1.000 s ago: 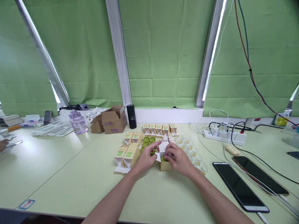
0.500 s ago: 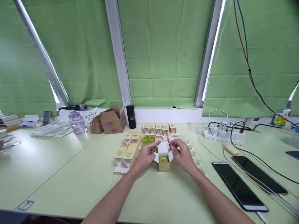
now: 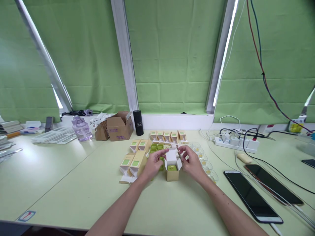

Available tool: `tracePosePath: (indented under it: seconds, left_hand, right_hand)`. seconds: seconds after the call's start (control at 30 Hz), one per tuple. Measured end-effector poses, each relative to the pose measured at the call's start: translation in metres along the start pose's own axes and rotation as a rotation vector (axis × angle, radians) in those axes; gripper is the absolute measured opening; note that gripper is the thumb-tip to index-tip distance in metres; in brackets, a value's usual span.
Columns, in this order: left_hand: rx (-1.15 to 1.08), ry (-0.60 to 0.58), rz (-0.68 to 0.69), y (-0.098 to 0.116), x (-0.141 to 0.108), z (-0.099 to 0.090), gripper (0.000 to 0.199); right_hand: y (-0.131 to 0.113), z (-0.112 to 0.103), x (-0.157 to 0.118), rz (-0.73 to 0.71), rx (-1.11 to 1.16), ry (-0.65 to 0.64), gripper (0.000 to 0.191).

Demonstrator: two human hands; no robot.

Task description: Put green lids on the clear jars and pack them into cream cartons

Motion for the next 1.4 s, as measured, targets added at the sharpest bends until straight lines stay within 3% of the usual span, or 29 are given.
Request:
tracePosePath:
  seconds: [0.37, 0.63, 1.4]
  left_hand:
    - [0.027, -0.011, 0.047, 0.001, -0.002, 0.006, 0.048]
    - [0.097, -0.033, 0.051, -0.002, -0.004, 0.006, 0.045]
    - [0.209, -0.004, 0.034, 0.008, -0.009, 0.016, 0.042]
  right_hand:
    - [-0.002, 0.000, 0.000, 0.045, 0.117, -0.020, 0.047]
    - [-0.005, 0.001, -0.001, 0.085, 0.193, -0.072, 0.051]
    - [-0.007, 0.010, -0.008, 0.032, 0.132, -0.086, 0.047]
Point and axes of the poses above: each hand's wrist, its own x-axis towards the middle knuckle, its own z-axis out of the palm, y = z × x, the point moved 2 cm from there along x, towards the middle knuckle, and after that the axes turned 3 degrees about -x, right-handed, at the moved point
